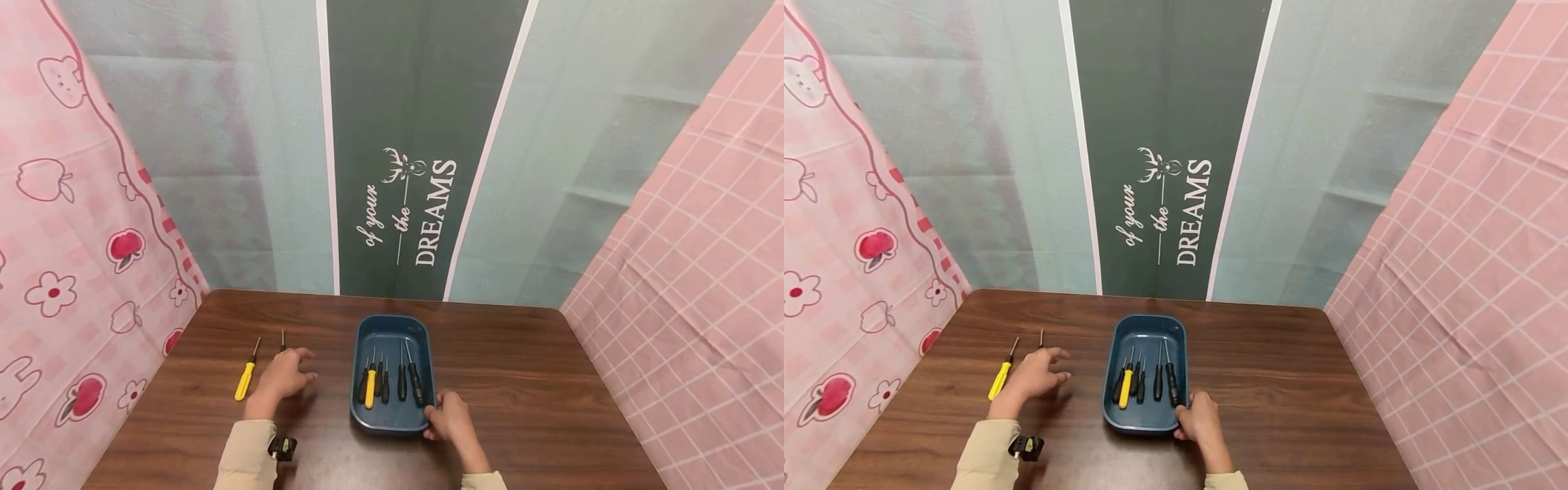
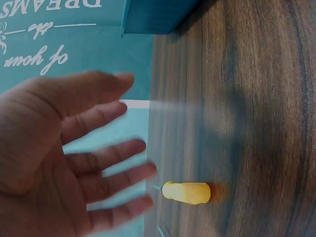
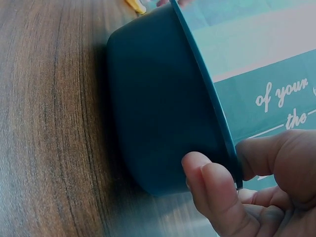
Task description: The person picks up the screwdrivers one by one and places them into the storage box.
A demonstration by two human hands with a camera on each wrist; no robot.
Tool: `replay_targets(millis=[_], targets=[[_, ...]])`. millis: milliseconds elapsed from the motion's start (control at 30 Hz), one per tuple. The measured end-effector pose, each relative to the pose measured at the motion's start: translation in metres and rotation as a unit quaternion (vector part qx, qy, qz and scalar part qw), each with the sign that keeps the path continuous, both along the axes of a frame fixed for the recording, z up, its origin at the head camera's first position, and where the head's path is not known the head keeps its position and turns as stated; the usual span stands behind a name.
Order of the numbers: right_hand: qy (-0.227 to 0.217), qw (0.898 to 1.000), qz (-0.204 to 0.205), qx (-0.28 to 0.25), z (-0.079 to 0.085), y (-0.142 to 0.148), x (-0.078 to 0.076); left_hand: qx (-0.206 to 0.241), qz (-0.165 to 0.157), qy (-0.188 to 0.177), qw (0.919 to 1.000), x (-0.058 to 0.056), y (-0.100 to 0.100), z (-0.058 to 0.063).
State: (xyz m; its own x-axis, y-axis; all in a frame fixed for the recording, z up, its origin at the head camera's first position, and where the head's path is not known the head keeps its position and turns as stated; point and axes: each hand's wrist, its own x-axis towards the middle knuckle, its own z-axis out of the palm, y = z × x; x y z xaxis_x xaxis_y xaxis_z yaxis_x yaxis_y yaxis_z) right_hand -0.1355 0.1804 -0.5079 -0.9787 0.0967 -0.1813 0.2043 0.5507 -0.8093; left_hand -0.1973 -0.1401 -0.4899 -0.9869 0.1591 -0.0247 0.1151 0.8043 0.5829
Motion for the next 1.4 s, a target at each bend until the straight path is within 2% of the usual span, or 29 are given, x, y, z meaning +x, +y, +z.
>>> replay_targets(millis=[133,233,367,500,700,833,967,1067,1200,1300,1400], targets=[[0.0,1.0,0.003,-0.005,0.001,0.0,0.0,-0.003,0.051,-0.034,0.9981,0.0,-0.006,0.0],[0.005,1.0,0.006,-0.009,0.002,0.0,0.0,0.021,0.082,-0.054,0.995,0.0,-0.009,-0.001],[0.009,1.0,0.01,-0.011,0.002,0.001,0.001,0.051,0.128,-0.063,0.9884,0.0,-0.013,-0.002],[0.004,1.0,0.009,-0.016,0.003,0.001,0.0,0.07,0.161,-0.065,0.9823,-0.001,-0.017,-0.004],[-0.005,1.0,0.007,-0.014,0.003,0.0,0.0,0.123,0.188,-0.077,0.9714,-0.003,-0.024,-0.01],[-0.009,1.0,0.004,-0.012,0.003,0.0,0.0,0.182,0.209,-0.106,0.9548,-0.005,-0.027,-0.016],[-0.013,1.0,0.004,-0.012,0.003,0.0,-0.001,0.219,0.225,-0.125,0.9414,-0.006,-0.03,-0.02],[-0.014,1.0,0.004,-0.013,0.003,0.0,-0.001,0.226,0.231,-0.128,0.9376,-0.006,-0.032,-0.02],[-0.013,1.0,0.004,-0.014,0.004,0.0,0.0,0.194,0.234,-0.115,0.9456,-0.006,-0.037,-0.02],[-0.015,1.0,0.004,-0.015,0.004,0.0,0.0,0.201,0.236,-0.12,0.9432,-0.008,-0.04,-0.024],[-0.019,1.0,0.002,-0.015,0.004,0.0,-0.001,0.254,0.235,-0.147,0.9267,-0.01,-0.042,-0.028]])
